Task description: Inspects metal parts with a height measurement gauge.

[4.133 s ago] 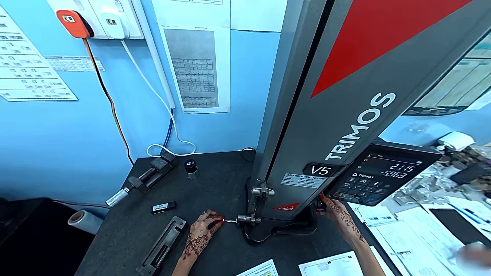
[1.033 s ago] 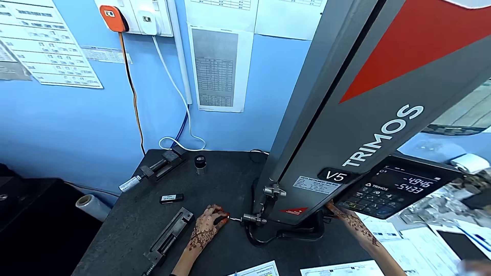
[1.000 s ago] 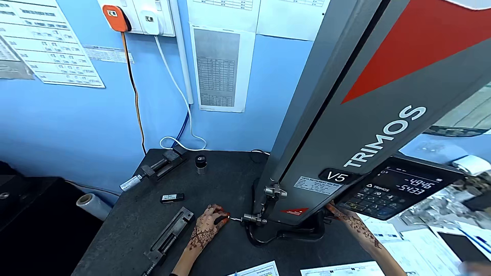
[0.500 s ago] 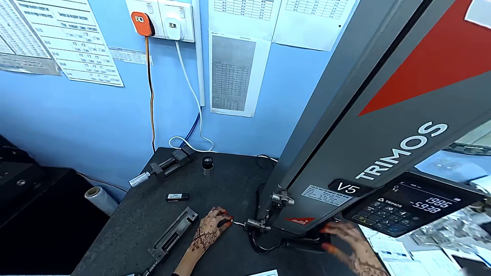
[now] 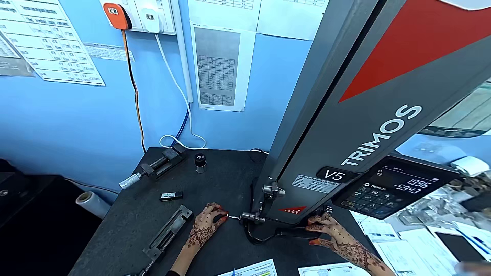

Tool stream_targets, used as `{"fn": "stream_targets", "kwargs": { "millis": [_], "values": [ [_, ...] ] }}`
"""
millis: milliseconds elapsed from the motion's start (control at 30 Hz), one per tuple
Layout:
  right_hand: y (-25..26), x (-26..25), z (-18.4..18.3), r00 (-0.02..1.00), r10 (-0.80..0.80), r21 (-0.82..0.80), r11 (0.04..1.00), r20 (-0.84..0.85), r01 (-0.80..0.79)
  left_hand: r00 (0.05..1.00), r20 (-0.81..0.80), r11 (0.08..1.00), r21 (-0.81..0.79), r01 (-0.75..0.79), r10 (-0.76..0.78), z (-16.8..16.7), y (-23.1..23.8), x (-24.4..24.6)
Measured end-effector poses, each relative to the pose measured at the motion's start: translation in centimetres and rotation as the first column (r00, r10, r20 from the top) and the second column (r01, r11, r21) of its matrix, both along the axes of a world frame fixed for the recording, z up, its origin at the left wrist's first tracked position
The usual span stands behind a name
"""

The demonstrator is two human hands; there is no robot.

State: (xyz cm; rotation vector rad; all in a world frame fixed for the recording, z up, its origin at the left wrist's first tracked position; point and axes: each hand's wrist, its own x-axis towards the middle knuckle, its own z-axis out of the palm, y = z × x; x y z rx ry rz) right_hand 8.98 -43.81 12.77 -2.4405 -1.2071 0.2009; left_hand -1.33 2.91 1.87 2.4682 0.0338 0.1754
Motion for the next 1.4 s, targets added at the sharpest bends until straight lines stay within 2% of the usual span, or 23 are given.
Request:
{"fn": "stream_targets", "kwargs": {
  "millis": [500,767,1400],
  "values": [
    [0.19,-0.07,0.18,1.000,0.011,0.016,1.000,0.004,-0.011,1.000,-0.003,1.000,-0.007,0.008,-0.008,-0.18,0.13,0.06],
    [0.23,-0.24,0.27,1.000,0.002,0.018,1.000,0.011,-0.002,0.999,0.048,1.000,0.007,0.007,-0.008,-0.45,0.05,0.05],
    [-0.05,-0.08,0.09,0.999,0.022,0.019,1.000,0.035,-0.023,1.000,0.025,1.000,-0.016,0.000,0.001,-0.44,-0.02,-0.02]
  ]
}}
